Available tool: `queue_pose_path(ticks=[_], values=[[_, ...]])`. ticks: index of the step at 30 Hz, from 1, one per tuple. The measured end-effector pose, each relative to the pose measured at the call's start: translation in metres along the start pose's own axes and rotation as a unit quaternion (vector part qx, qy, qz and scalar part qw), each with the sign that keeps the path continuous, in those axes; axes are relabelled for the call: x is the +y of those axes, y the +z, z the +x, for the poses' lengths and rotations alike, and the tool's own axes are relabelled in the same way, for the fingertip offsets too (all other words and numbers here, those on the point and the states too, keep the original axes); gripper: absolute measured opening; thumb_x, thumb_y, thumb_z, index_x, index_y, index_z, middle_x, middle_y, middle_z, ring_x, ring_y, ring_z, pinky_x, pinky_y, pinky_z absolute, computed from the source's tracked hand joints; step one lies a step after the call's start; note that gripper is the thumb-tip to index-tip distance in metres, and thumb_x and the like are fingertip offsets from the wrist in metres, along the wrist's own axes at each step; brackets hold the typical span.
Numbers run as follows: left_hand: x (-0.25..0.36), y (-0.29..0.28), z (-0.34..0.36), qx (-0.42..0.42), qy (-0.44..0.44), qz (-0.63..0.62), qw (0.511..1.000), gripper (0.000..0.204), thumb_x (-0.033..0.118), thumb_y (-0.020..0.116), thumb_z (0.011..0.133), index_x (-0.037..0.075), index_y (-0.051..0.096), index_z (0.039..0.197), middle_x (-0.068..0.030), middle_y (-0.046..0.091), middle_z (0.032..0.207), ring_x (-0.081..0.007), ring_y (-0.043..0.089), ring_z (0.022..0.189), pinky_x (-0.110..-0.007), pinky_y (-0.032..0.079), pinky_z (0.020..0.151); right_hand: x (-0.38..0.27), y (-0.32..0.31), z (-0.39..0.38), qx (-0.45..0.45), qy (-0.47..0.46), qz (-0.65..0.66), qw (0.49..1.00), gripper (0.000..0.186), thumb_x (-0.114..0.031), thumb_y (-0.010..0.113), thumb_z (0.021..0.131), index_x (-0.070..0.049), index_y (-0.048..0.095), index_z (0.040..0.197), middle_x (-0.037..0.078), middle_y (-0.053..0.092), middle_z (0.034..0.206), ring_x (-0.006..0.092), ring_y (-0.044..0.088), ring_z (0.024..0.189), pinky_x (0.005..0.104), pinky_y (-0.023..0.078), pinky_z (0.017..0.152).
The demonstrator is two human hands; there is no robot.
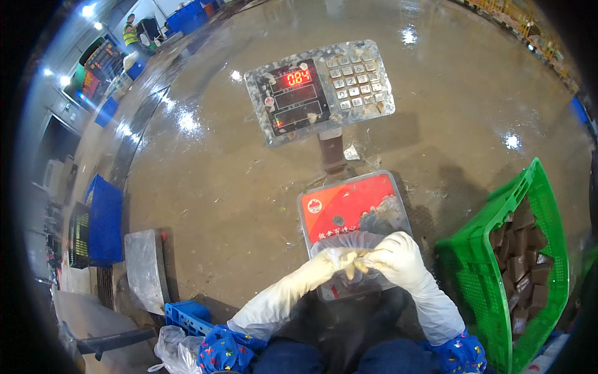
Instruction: The person sits on the floor and repeatedly picks brown rectangular blocks from a green crate, places them into clear plastic bags on a digital scale, ties the bags, and sets them aside. The process is repeated for multiple units.
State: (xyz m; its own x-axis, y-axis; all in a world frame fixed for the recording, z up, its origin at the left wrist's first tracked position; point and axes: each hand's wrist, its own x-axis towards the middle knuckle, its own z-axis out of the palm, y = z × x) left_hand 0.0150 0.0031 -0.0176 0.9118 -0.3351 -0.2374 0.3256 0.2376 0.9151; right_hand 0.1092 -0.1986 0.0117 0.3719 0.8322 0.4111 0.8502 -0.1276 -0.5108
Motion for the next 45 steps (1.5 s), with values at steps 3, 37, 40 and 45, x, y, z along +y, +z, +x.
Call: queue_pose_path(ticks=[3,37,40,45], values=[[-0.009,0.01,-0.011,0.059,0.042,0.006,0.997,0.032,0.02,0.067,0.09,0.007,0.064,0.119,-0.0068,0.067,0.11,-0.0178,0.062,0.099,-0.029,0.048,0.091,-0.018,-0.009,-0.008,-0.102,-0.012,0.071,0.992,0.017,-0.019,0.071,0.076,-0.016,0.069,0.093,0.001,0.064,0.089,0.0222,0.061,0.088,0.0362,0.049,0.078],[-0.021,-0.024,-0.19,0.408,-0.219,0.477,0.747,0.022,0.02,0.056,0.095,0.002,0.068,0.1,-0.0134,0.069,0.1,-0.024,0.066,0.092,-0.037,0.052,0.079,-0.1,-0.044,-0.161,0.05,0.36,0.101,0.926,0.025,0.006,0.059,0.081,-0.006,0.071,0.099,0.008,0.067,0.074,0.0223,0.064,0.071,0.0316,0.05,0.068],[-0.039,0.027,-0.228,0.451,-0.028,0.289,0.844,0.03,0.02,0.06,0.092,0.01,0.063,0.12,-0.0131,0.067,0.114,-0.0287,0.062,0.108,-0.037,0.048,0.094,-0.138,-0.044,-0.19,0.133,0.448,0.218,0.857,0.025,-0.003,0.053,0.092,-0.002,0.067,0.113,0.012,0.068,0.097,0.0176,0.063,0.087,0.0292,0.05,0.08],[-0.009,0.102,-0.417,0.704,-0.077,0.413,0.573,0.023,0.023,0.067,0.084,0.008,0.067,0.101,-0.0122,0.069,0.091,-0.0282,0.066,0.087,-0.037,0.052,0.076,-0.178,-0.059,-0.187,0.128,0.428,0.065,0.892,0.025,-0.005,0.052,0.093,-0.001,0.066,0.114,0.012,0.068,0.099,0.0175,0.063,0.088,0.0288,0.05,0.08]])
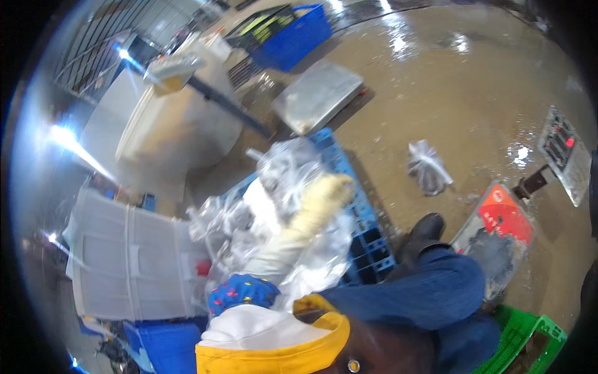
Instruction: The person sits on the floor and repeatedly picks brown rectangular blocks from a green crate, places them into clear plastic bags on a digital scale, ties the bags, and sets them aside. The process is repeated for multiple units.
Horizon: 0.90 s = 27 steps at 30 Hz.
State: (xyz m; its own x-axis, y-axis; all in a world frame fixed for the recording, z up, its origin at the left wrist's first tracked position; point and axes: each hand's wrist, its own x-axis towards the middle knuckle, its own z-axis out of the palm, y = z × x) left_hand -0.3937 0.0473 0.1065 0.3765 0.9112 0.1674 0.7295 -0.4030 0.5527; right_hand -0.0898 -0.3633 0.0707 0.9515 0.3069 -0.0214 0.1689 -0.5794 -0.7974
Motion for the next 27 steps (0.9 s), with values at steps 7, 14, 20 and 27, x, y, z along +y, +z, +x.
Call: queue_pose_path(ticks=[7,14,20,27], values=[[-0.064,-0.133,-0.126,-0.092,-0.243,0.278,0.925,0.031,0.039,0.068,0.083,0.009,0.071,0.085,-0.012,0.069,0.083,-0.0269,0.066,0.076,-0.039,0.05,0.072,-0.03,-0.025,0.01,0.033,-0.032,-0.063,0.997,0.026,-0.007,0.051,0.095,0.0,0.065,0.116,0.012,0.067,0.101,0.0173,0.063,0.09,0.0283,0.049,0.082],[-0.097,-0.021,-0.142,-0.056,-0.127,0.293,0.946,0.025,0.033,0.068,0.079,0.01,0.069,0.087,-0.0124,0.065,0.087,-0.0303,0.063,0.085,-0.042,0.05,0.076,-0.072,-0.051,0.027,0.071,-0.051,-0.089,0.992,0.027,-0.009,0.049,0.097,0.0,0.063,0.119,0.012,0.067,0.103,0.0172,0.062,0.091,0.0278,0.049,0.083],[-0.071,-0.093,-0.102,0.059,-0.002,0.044,0.997,0.017,0.025,0.069,0.079,0.008,0.067,0.08,-0.0153,0.064,0.083,-0.0341,0.061,0.083,-0.045,0.048,0.072,-0.145,-0.053,0.001,0.047,-0.234,0.099,0.966,0.024,-0.002,0.055,0.089,0.001,0.067,0.109,0.013,0.068,0.093,0.0195,0.064,0.085,0.0304,0.049,0.079],[-0.138,-0.02,-0.121,-0.148,-0.097,0.258,0.95,0.028,0.033,0.071,0.079,0.005,0.068,0.084,-0.0177,0.066,0.09,-0.0356,0.064,0.086,-0.045,0.051,0.076,-0.261,0.02,-0.053,-0.142,-0.563,-0.067,0.811,0.023,0.003,0.065,0.073,-0.004,0.07,0.093,0.009,0.065,0.08,0.0307,0.06,0.076,0.0415,0.048,0.078]])
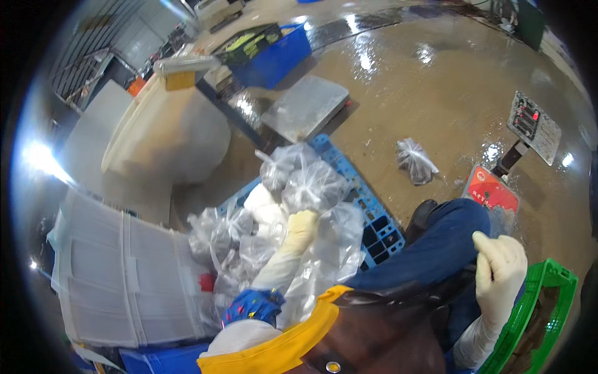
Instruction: The person sits on the floor and repeatedly picks brown rectangular blocks from a green crate, places them into clear plastic bags on a digital scale, ties the bags, and sets them aside. The process is repeated for multiple units.
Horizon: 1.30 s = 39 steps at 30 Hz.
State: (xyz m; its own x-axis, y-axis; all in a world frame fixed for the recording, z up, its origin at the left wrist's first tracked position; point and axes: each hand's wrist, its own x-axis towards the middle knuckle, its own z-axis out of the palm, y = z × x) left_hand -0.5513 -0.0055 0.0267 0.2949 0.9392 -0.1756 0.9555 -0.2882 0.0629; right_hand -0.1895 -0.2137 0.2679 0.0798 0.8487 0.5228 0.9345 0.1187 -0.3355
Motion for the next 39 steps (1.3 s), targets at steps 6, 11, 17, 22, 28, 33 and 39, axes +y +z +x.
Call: queue_pose_path(ticks=[6,11,17,22,28,33,39], values=[[-0.011,-0.174,-0.008,-0.022,0.074,-0.582,0.81,0.027,0.021,0.059,0.097,-0.002,0.063,0.11,-0.0031,0.067,0.096,-0.0146,0.061,0.088,-0.028,0.05,0.081,0.008,-0.024,-0.007,0.051,0.029,-0.007,0.998,0.024,0.002,0.065,0.072,-0.006,0.07,0.094,0.009,0.065,0.077,0.0297,0.06,0.074,0.0393,0.047,0.074],[0.045,-0.253,-0.039,-0.09,0.167,-0.495,0.848,0.029,0.021,0.059,0.096,-0.001,0.062,0.115,-0.0053,0.067,0.097,-0.0138,0.059,0.093,-0.028,0.047,0.083,-0.026,-0.015,0.037,0.06,-0.104,0.085,0.989,0.05,-0.014,0.077,0.063,-0.006,0.067,0.111,0.011,0.066,0.104,0.0317,0.062,0.098,0.0418,0.048,0.086],[0.168,-0.281,-0.018,-0.141,0.45,-0.372,0.8,0.032,0.027,0.07,0.087,0.001,0.068,0.105,-0.0032,0.068,0.098,-0.0121,0.061,0.084,-0.029,0.049,0.077,-0.028,0.039,0.048,-0.086,0.043,0.223,0.97,0.043,-0.019,0.073,0.078,-0.002,0.063,0.116,0.015,0.066,0.106,0.031,0.064,0.093,0.0365,0.049,0.08],[0.139,-0.207,0.017,-0.134,0.402,-0.578,0.697,0.067,0.035,0.066,0.083,0.001,0.043,0.137,-0.0138,0.042,0.144,-0.0242,0.044,0.128,-0.039,0.038,0.105,0.021,0.037,-0.001,-0.029,0.296,0.452,0.841,0.021,-0.02,0.073,0.086,0.001,0.07,0.088,0.003,0.068,0.074,0.0077,0.058,0.07,0.0247,0.047,0.064],[0.059,0.072,-0.056,-0.062,0.424,0.151,0.891,0.072,0.046,0.06,0.082,0.016,0.039,0.143,-0.0114,0.019,0.157,-0.0345,0.031,0.135,-0.068,0.026,0.102,0.068,-0.004,-0.042,0.265,0.354,0.336,0.832,0.032,-0.027,0.053,0.098,0.0,0.068,0.09,0.004,0.066,0.074,0.0139,0.063,0.07,0.0268,0.049,0.062],[0.028,0.032,-0.076,-0.008,0.414,-0.045,0.909,0.051,0.016,0.071,0.073,0.01,0.059,0.123,-0.0134,0.047,0.139,-0.0349,0.045,0.121,-0.049,0.04,0.098,0.106,-0.042,-0.06,0.315,0.41,0.476,0.711,0.019,-0.015,0.062,0.091,-0.001,0.064,0.102,0.003,0.064,0.091,0.0114,0.06,0.079,0.0261,0.049,0.075],[0.141,-0.18,-0.035,0.328,0.423,-0.35,0.769,0.016,0.012,0.07,0.069,0.007,0.066,0.084,-0.0141,0.067,0.1,-0.0299,0.062,0.085,-0.038,0.049,0.079,0.11,-0.071,-0.036,0.154,0.42,0.231,0.864,0.026,-0.019,0.078,0.076,0.0,0.067,0.089,0.003,0.067,0.081,0.0095,0.059,0.076,0.026,0.048,0.072]])
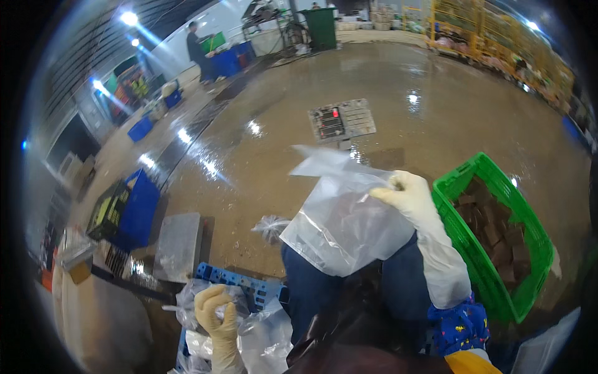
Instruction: The person sits on the floor and repeatedly picks brown rectangular blocks from a green crate, places them into clear plastic bags on a digital scale, ties the bags, and sets them aside. The process is repeated for multiple units.
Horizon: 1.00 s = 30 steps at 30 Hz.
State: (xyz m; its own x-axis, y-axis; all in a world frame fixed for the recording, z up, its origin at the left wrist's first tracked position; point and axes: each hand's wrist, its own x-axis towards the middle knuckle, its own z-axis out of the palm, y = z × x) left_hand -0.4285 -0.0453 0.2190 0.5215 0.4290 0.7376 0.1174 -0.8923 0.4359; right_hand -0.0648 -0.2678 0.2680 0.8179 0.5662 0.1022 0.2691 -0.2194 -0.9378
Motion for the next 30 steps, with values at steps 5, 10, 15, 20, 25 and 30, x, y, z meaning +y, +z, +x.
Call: queue_pose_path(ticks=[5,10,15,20,25,30], values=[[0.093,0.107,0.097,-0.35,-0.072,-0.219,0.908,0.025,0.018,0.07,0.071,0.003,0.066,0.09,-0.0084,0.069,0.09,-0.0185,0.062,0.072,-0.031,0.049,0.068,0.005,0.029,-0.024,0.093,-0.12,0.092,0.984,0.028,-0.022,0.079,0.075,-0.003,0.067,0.092,0.003,0.066,0.086,0.0129,0.058,0.076,0.0307,0.047,0.068],[0.09,0.211,0.119,-0.367,-0.228,-0.408,0.805,0.03,0.022,0.072,0.083,-0.001,0.065,0.1,-0.0076,0.068,0.09,-0.0129,0.061,0.081,-0.027,0.049,0.073,0.017,0.044,-0.047,0.084,-0.188,-0.135,0.969,0.039,-0.031,0.082,0.069,-0.007,0.061,0.091,0.008,0.063,0.083,0.0185,0.059,0.077,0.0338,0.049,0.075],[0.01,0.135,0.119,-0.123,-0.304,-0.291,0.899,0.014,0.008,0.072,0.08,0.0,0.068,0.091,-0.005,0.067,0.081,-0.012,0.061,0.072,-0.026,0.048,0.065,0.079,-0.082,-0.052,0.18,0.016,0.224,0.958,0.012,-0.017,0.067,0.088,-0.008,0.061,0.083,-0.003,0.056,0.074,0.0063,0.05,0.066,0.0228,0.04,0.06],[-0.153,-0.032,-0.008,-0.123,-0.39,0.16,0.899,0.011,0.007,0.064,0.084,-0.002,0.067,0.089,-0.0049,0.066,0.076,-0.0108,0.057,0.064,-0.026,0.046,0.056,0.069,-0.077,-0.051,0.068,0.064,0.308,0.947,0.018,-0.02,0.064,0.089,-0.004,0.067,0.095,0.003,0.064,0.078,0.0108,0.059,0.076,0.0249,0.046,0.071],[-0.175,-0.043,-0.077,-0.165,-0.445,0.169,0.864,0.015,0.013,0.063,0.087,-0.002,0.067,0.087,-0.0057,0.066,0.078,-0.0109,0.058,0.066,-0.025,0.047,0.057,0.033,-0.061,-0.042,-0.043,0.052,0.141,0.988,0.02,-0.017,0.064,0.09,0.002,0.072,0.089,0.008,0.069,0.081,0.0139,0.064,0.077,0.0276,0.049,0.075],[-0.111,-0.064,-0.013,-0.017,-0.372,-0.09,0.924,0.02,0.018,0.062,0.089,-0.001,0.066,0.086,-0.0066,0.067,0.08,-0.0111,0.059,0.067,-0.025,0.047,0.058,0.03,-0.03,-0.027,0.002,-0.045,0.064,0.997,0.019,-0.023,0.072,0.085,-0.005,0.074,0.088,0.004,0.07,0.078,0.0114,0.063,0.073,0.0275,0.05,0.07]])
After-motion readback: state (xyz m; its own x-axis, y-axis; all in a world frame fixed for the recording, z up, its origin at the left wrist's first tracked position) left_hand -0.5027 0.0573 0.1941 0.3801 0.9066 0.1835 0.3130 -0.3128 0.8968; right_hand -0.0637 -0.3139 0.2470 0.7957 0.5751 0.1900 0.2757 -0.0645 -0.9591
